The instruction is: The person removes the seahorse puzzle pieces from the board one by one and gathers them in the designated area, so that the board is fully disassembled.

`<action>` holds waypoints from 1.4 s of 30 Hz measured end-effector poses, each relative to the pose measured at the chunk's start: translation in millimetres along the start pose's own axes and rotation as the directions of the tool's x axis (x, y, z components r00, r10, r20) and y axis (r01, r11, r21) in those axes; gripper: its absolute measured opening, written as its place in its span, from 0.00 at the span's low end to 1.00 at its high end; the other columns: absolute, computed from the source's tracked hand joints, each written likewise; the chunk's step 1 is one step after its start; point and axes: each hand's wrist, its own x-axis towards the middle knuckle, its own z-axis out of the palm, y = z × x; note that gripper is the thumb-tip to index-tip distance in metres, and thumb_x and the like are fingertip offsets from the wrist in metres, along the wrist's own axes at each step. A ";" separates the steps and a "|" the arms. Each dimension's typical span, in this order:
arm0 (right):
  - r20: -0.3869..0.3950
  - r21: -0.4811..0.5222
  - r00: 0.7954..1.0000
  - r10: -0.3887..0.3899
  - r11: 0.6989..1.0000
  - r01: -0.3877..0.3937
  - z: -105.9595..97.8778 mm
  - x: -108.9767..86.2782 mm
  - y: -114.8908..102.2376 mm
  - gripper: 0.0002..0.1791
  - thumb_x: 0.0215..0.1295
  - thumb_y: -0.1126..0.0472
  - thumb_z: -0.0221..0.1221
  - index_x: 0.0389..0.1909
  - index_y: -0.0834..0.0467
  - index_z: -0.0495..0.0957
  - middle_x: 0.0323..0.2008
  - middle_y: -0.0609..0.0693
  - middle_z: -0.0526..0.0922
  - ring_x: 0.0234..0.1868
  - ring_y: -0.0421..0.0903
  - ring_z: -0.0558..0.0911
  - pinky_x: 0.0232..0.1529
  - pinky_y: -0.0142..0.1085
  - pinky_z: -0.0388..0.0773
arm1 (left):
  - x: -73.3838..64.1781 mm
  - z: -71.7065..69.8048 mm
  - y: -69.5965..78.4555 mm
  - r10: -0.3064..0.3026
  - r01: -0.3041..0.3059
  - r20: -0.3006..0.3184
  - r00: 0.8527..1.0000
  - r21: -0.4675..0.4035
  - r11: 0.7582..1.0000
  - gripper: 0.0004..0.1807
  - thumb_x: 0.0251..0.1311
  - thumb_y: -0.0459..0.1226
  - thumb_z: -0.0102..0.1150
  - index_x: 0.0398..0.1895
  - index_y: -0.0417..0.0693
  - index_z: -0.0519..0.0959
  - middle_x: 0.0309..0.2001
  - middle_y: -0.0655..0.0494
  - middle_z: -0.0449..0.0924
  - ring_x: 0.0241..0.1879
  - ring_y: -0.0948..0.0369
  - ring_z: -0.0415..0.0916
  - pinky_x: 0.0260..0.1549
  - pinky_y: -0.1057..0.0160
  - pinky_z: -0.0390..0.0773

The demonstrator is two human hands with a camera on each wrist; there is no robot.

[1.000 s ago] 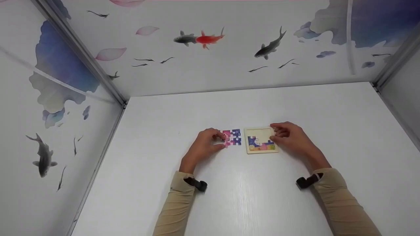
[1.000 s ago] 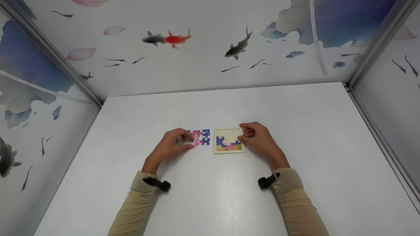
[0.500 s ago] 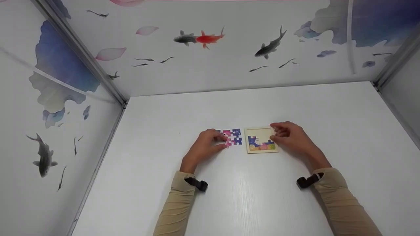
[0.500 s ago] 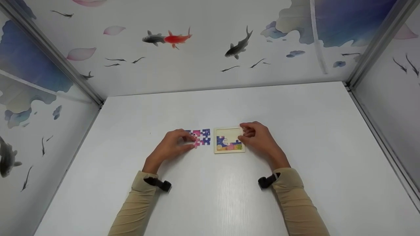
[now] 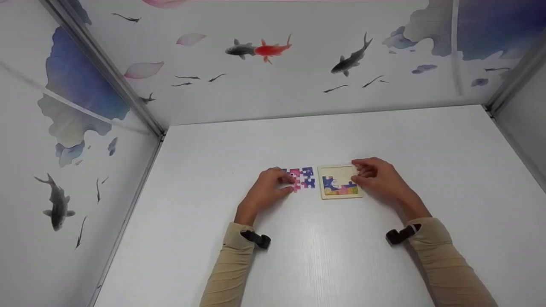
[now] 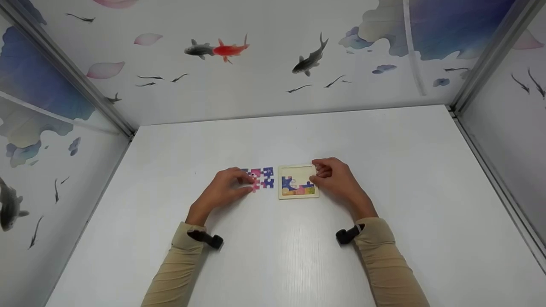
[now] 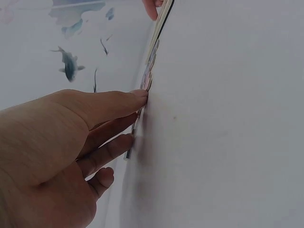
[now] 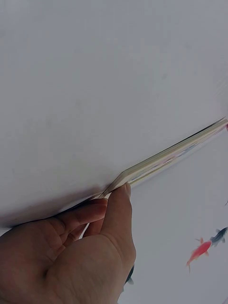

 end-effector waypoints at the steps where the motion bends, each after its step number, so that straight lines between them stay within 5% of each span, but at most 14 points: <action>1: 0.001 0.000 1.000 0.001 1.000 -0.001 0.0 -0.1 -0.4 0.31 0.73 0.52 0.71 0.74 0.53 0.78 0.56 0.55 0.82 0.53 0.50 0.83 0.50 0.17 0.75 | 0.1 0.1 0.5 -0.001 0.001 0.000 1.000 0.006 1.000 0.11 0.70 0.37 0.72 0.53 0.51 0.89 0.51 0.56 0.85 0.54 0.59 0.80 0.63 0.54 0.80; 11: 0.016 -0.003 1.000 0.025 1.000 -0.025 -1.1 0.1 -1.2 0.33 0.73 0.52 0.71 0.75 0.53 0.77 0.59 0.57 0.81 0.54 0.52 0.82 0.51 0.19 0.74 | 11.1 6.2 21.1 0.002 -0.002 -0.003 1.000 0.070 0.998 0.08 0.72 0.38 0.70 0.51 0.51 0.89 0.53 0.55 0.85 0.58 0.56 0.80 0.64 0.55 0.80; 19: 0.005 -0.013 1.000 0.031 0.999 -0.031 -1.0 0.0 -1.2 0.32 0.73 0.53 0.71 0.75 0.53 0.77 0.57 0.56 0.81 0.53 0.51 0.82 0.50 0.19 0.75 | 31.7 38.2 50.4 0.096 -0.100 0.028 0.995 0.159 0.982 0.11 0.74 0.39 0.68 0.54 0.48 0.89 0.52 0.54 0.87 0.55 0.57 0.81 0.58 0.60 0.82; 28: 0.001 0.002 0.999 0.037 0.999 -0.037 1.0 1.1 1.2 0.31 0.74 0.52 0.70 0.75 0.52 0.77 0.57 0.55 0.81 0.53 0.50 0.81 0.50 0.21 0.76 | 46.4 61.8 77.2 0.041 -0.046 0.023 0.999 0.308 0.950 0.13 0.71 0.44 0.71 0.56 0.54 0.89 0.53 0.59 0.86 0.57 0.60 0.79 0.62 0.60 0.80; 33: -0.001 0.007 1.000 0.026 1.000 -0.026 1.3 0.7 2.4 0.32 0.74 0.52 0.70 0.75 0.52 0.77 0.58 0.56 0.81 0.54 0.50 0.82 0.50 0.21 0.76 | 45.1 64.2 82.3 0.009 -0.022 0.036 0.999 0.375 0.927 0.16 0.72 0.45 0.71 0.59 0.56 0.85 0.57 0.58 0.83 0.59 0.58 0.77 0.62 0.57 0.79; 42: -0.003 0.013 1.000 0.006 1.000 -0.006 -0.3 1.5 2.3 0.31 0.73 0.53 0.71 0.74 0.54 0.77 0.57 0.57 0.82 0.54 0.51 0.84 0.50 0.18 0.76 | 42.1 65.7 84.0 0.020 -0.032 0.039 0.999 0.344 0.939 0.18 0.74 0.43 0.69 0.64 0.56 0.82 0.60 0.57 0.81 0.61 0.58 0.77 0.66 0.58 0.78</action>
